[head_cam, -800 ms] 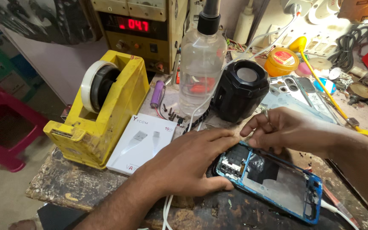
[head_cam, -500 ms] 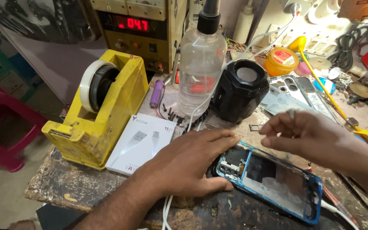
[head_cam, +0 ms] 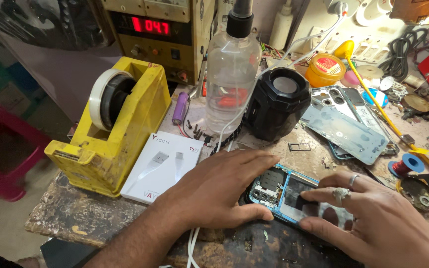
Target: The person removes a black adhesive strip from the interior of a blue smartphone frame, then uses a small screwdriver to pry and lift components along the frame edge. The phone remains disassembled on the workbench throughout the clip.
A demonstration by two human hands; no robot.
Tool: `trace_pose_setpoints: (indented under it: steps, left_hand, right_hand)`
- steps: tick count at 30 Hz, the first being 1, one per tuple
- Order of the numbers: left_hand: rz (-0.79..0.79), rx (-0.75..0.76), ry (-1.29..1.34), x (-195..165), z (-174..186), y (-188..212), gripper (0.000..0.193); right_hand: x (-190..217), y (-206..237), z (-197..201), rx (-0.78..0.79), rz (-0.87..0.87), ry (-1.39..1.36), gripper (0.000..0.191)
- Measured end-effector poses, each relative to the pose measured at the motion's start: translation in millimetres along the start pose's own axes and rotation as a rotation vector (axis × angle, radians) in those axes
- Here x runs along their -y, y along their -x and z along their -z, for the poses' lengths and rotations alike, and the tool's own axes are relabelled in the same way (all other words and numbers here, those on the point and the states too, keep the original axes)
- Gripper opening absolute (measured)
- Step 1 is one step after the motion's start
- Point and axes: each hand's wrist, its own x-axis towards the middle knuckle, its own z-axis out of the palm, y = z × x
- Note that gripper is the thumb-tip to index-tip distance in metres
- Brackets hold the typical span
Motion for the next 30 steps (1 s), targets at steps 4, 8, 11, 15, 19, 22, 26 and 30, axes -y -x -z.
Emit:
trace_pose_setpoints:
  steps: [4,8,11,15,19,22,26,30]
  left_hand:
    - [0.006,0.009,-0.007,0.1,0.4,-0.1,0.087]
    - [0.014,0.008,-0.001,0.0,1.1,0.5,0.087]
    - [0.026,0.015,-0.012,-0.2,1.2,0.8,0.084]
    - [0.037,0.001,0.02,-0.2,2.3,3.1,0.079]
    - [0.028,0.009,0.022,0.3,2.3,4.6,0.065]
    - [-0.012,-0.006,-0.017,1.7,1.7,5.3,0.057]
    - [-0.01,-0.014,-0.02,3.1,0.7,6.8,0.056]
    - [-0.025,-0.021,-0.026,3.5,0.1,7.7,0.055]
  right_hand:
    - [-10.6,-2.0,-8.9,-0.226,0.375,-0.139,0.041]
    - [-15.7,-4.4,-14.7,-0.417,0.554,-0.03,0.037]
    - [-15.7,-4.8,-16.2,-0.242,0.358,0.027,0.041]
    - [-15.2,-3.5,-20.2,-0.136,0.179,-0.007,0.053]
    - [-19.2,-5.2,-25.1,-0.474,0.539,0.162,0.079]
    - [-23.8,-8.6,-25.9,-0.508,0.59,0.173,0.1]
    - [-29.0,-12.3,-25.5,-0.176,0.168,0.014,0.106]
    - [-32.7,-10.3,-30.7,-0.208,0.143,-0.11,0.107]
